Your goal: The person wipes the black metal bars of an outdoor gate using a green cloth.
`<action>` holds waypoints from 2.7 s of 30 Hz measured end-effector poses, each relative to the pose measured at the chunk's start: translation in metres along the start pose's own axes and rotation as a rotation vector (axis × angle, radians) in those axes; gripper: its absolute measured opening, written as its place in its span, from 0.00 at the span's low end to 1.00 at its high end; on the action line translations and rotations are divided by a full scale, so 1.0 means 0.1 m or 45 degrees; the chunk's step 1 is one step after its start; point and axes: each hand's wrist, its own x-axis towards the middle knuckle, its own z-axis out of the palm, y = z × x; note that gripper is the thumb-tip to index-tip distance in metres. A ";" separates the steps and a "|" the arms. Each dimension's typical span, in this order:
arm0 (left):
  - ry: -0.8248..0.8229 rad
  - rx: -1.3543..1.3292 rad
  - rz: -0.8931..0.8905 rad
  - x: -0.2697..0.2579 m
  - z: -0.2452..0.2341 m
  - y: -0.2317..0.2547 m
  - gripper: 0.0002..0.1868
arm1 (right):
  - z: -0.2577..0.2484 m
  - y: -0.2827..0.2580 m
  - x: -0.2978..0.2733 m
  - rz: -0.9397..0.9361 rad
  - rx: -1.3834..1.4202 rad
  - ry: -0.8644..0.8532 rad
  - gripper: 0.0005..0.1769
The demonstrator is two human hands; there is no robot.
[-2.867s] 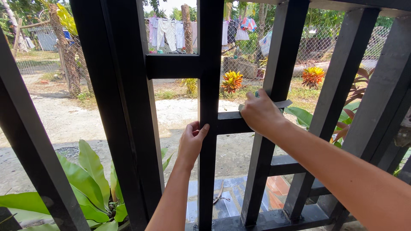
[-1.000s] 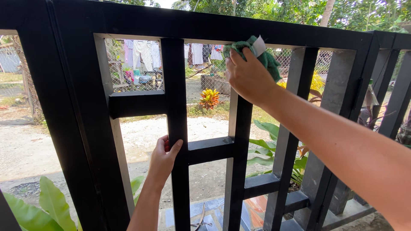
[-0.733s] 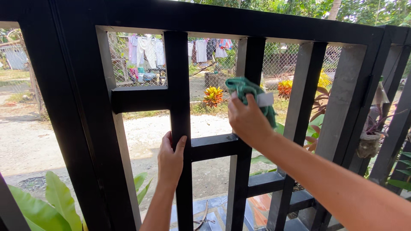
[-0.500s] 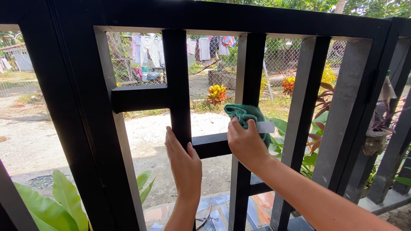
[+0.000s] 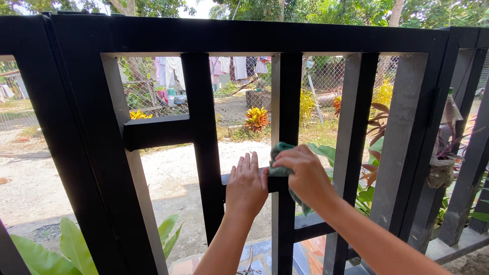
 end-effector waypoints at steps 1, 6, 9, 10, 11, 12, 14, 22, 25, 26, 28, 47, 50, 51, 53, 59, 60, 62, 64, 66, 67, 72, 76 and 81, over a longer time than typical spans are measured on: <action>0.006 -0.012 -0.026 0.03 0.02 0.01 0.29 | -0.09 0.01 0.12 -0.038 0.033 0.137 0.22; -0.095 0.083 -0.100 -0.02 -0.04 0.10 0.25 | -0.48 0.11 0.82 -0.137 -0.105 0.702 0.24; -0.098 0.042 -0.139 -0.02 -0.11 0.18 0.27 | -0.35 0.13 1.07 -0.275 -0.153 0.703 0.31; -0.090 0.034 -0.150 -0.01 -0.12 0.19 0.27 | -0.26 0.13 1.06 -0.283 -0.160 0.678 0.28; -0.095 0.035 -0.171 0.01 -0.12 0.20 0.26 | -0.15 0.13 0.99 -0.291 -0.167 0.653 0.26; -0.101 0.034 -0.193 0.01 -0.11 0.21 0.25 | -0.04 0.14 0.88 -0.300 -0.175 0.626 0.27; -0.053 0.040 -0.188 0.01 -0.07 0.20 0.24 | 0.19 0.16 0.61 -0.193 -0.161 0.628 0.22; 0.029 -0.008 -0.151 0.00 0.07 0.11 0.22 | 0.92 0.07 -0.95 0.110 -0.094 0.464 0.24; 0.070 -0.020 -0.143 0.00 0.08 0.11 0.21 | 1.06 0.02 -1.49 0.146 -0.120 0.326 0.26; 0.059 -0.017 -0.138 -0.02 0.07 0.12 0.20 | 1.07 0.03 -1.61 0.141 -0.130 0.270 0.27; 0.034 -0.009 -0.127 -0.04 0.04 0.12 0.19 | 1.00 0.10 -1.73 0.101 -0.149 0.186 0.28; 0.059 0.016 -0.108 -0.07 0.02 0.12 0.20 | 0.79 0.00 -0.75 0.053 -0.184 0.510 0.26; 0.078 0.006 -0.093 -0.06 0.04 0.11 0.19 | 1.11 -0.05 -1.47 0.186 -0.181 0.428 0.26; 0.096 0.011 -0.083 -0.06 0.04 0.12 0.19 | 1.21 -0.06 -1.68 0.223 -0.180 0.389 0.26; 0.098 0.026 -0.080 -0.07 0.05 0.11 0.19 | 1.32 -0.07 -2.04 0.250 -0.272 0.271 0.28; 0.225 0.118 0.065 -0.20 0.08 0.12 0.17 | 1.36 -0.05 -2.24 0.263 -0.330 0.174 0.31; 0.300 0.128 0.116 -0.24 0.08 0.13 0.19 | 1.32 -0.05 -2.21 0.265 -0.316 0.165 0.31; 0.331 0.152 0.153 -0.29 0.09 0.14 0.22 | 1.20 -0.04 -2.14 0.265 -0.229 0.164 0.29; 0.249 0.185 0.124 -0.30 0.10 0.13 0.25 | 1.08 -0.03 -2.05 0.316 -0.146 0.141 0.26; 0.194 0.238 0.109 -0.29 0.10 0.15 0.27 | 0.94 -0.06 -1.94 0.422 -0.071 0.097 0.23; 0.169 0.266 0.101 -0.29 0.10 0.15 0.28 | 0.87 -0.10 -1.88 0.445 -0.001 0.173 0.23; 0.119 0.109 0.162 -0.29 0.05 0.06 0.28 | 0.61 -0.29 -1.35 0.503 0.230 0.508 0.22; 0.051 -0.126 0.196 -0.26 -0.11 -0.05 0.23 | 0.47 -0.30 -0.80 0.349 0.225 0.602 0.25; 0.238 -0.062 0.283 -0.21 -0.65 -0.15 0.22 | 0.37 -0.22 -0.23 0.283 0.155 0.633 0.28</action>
